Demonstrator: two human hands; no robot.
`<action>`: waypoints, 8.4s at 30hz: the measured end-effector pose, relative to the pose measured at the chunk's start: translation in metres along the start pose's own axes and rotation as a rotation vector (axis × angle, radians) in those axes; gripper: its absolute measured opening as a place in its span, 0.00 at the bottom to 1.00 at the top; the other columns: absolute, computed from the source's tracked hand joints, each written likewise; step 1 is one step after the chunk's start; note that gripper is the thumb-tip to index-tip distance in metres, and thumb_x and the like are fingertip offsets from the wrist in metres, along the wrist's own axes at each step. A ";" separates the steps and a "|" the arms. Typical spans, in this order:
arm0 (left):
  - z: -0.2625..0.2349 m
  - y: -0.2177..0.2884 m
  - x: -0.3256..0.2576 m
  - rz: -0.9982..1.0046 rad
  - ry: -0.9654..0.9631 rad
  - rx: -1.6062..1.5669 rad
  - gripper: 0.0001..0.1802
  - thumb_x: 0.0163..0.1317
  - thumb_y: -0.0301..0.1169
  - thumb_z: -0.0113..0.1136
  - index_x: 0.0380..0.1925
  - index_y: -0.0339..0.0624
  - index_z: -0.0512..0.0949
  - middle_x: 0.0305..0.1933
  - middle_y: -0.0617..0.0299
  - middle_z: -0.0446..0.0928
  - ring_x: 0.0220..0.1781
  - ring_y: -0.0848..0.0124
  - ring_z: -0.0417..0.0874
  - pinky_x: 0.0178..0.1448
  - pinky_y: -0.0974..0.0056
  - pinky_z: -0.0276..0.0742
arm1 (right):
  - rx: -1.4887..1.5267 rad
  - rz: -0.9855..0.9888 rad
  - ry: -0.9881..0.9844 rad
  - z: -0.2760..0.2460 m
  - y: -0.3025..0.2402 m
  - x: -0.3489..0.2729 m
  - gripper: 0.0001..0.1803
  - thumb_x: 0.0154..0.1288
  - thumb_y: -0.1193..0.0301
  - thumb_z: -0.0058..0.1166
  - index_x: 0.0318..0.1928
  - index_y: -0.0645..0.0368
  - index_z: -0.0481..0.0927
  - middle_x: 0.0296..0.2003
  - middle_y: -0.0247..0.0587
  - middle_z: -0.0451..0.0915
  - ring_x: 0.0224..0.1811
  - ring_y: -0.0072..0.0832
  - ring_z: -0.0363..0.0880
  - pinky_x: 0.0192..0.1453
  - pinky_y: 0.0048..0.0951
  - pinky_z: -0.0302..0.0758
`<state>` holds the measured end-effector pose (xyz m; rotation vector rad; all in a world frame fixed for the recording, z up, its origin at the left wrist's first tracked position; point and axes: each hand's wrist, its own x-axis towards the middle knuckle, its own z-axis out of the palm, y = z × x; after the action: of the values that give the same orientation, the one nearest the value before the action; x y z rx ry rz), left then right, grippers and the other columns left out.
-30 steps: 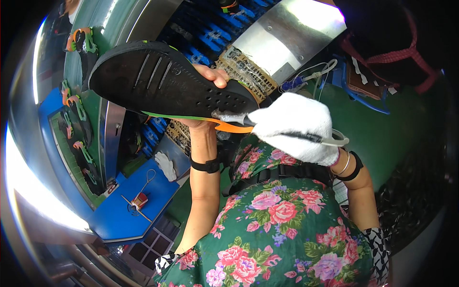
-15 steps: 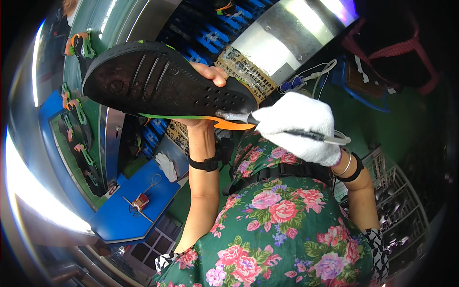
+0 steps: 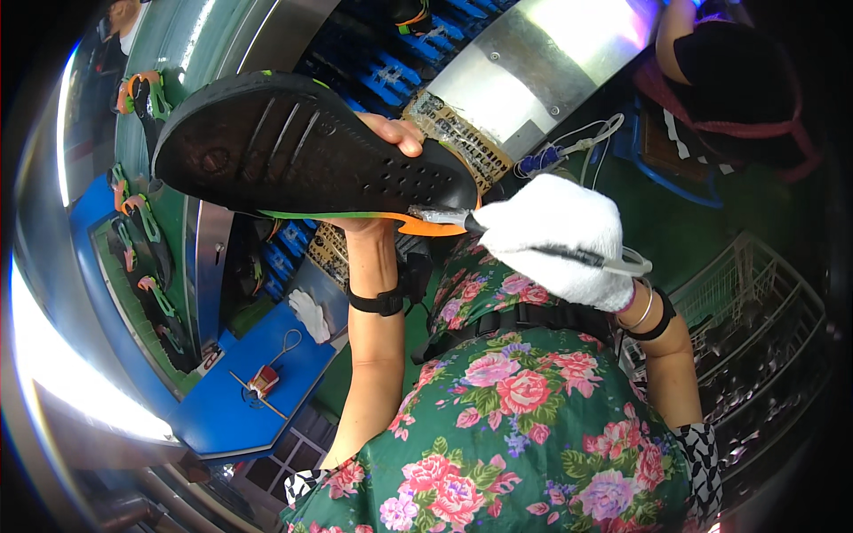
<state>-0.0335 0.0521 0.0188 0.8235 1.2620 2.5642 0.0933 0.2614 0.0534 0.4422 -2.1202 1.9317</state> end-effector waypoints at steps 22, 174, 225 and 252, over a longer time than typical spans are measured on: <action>0.005 -0.023 0.001 -0.052 0.047 -0.269 0.64 0.49 0.88 0.39 0.45 0.26 0.75 0.40 0.43 0.81 0.42 0.55 0.83 0.51 0.54 0.78 | -0.218 -0.213 -0.040 -0.005 -0.004 -0.016 0.16 0.54 0.73 0.73 0.46 0.51 0.89 0.44 0.37 0.89 0.42 0.34 0.87 0.45 0.32 0.83; 0.030 -0.056 0.037 -0.085 -0.050 -0.229 0.42 0.62 0.66 0.57 0.43 0.28 0.78 0.38 0.49 0.82 0.37 0.58 0.84 0.47 0.54 0.78 | -0.291 -0.177 0.003 -0.053 0.010 -0.001 0.13 0.50 0.76 0.70 0.38 0.51 0.89 0.39 0.37 0.88 0.33 0.32 0.84 0.36 0.31 0.81; 0.028 -0.064 0.043 -1.034 0.094 -0.072 0.55 0.63 0.75 0.44 0.67 0.32 0.68 0.55 0.43 0.82 0.46 0.58 0.90 0.48 0.56 0.91 | -0.202 -0.364 -0.390 -0.070 0.040 0.016 0.16 0.54 0.72 0.71 0.45 0.50 0.88 0.42 0.37 0.88 0.38 0.36 0.85 0.40 0.34 0.82; 0.033 -0.085 -0.024 -0.798 0.509 -0.348 0.24 0.81 0.38 0.39 0.65 0.33 0.70 0.67 0.47 0.74 0.67 0.56 0.77 0.73 0.49 0.73 | -0.231 -0.038 -0.159 -0.085 0.040 0.070 0.11 0.54 0.80 0.67 0.39 0.61 0.88 0.38 0.46 0.88 0.39 0.36 0.86 0.45 0.34 0.81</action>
<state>-0.0033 0.1192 -0.0401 -0.3723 0.9169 2.2283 0.0113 0.3451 0.0511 0.6006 -2.3796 1.6533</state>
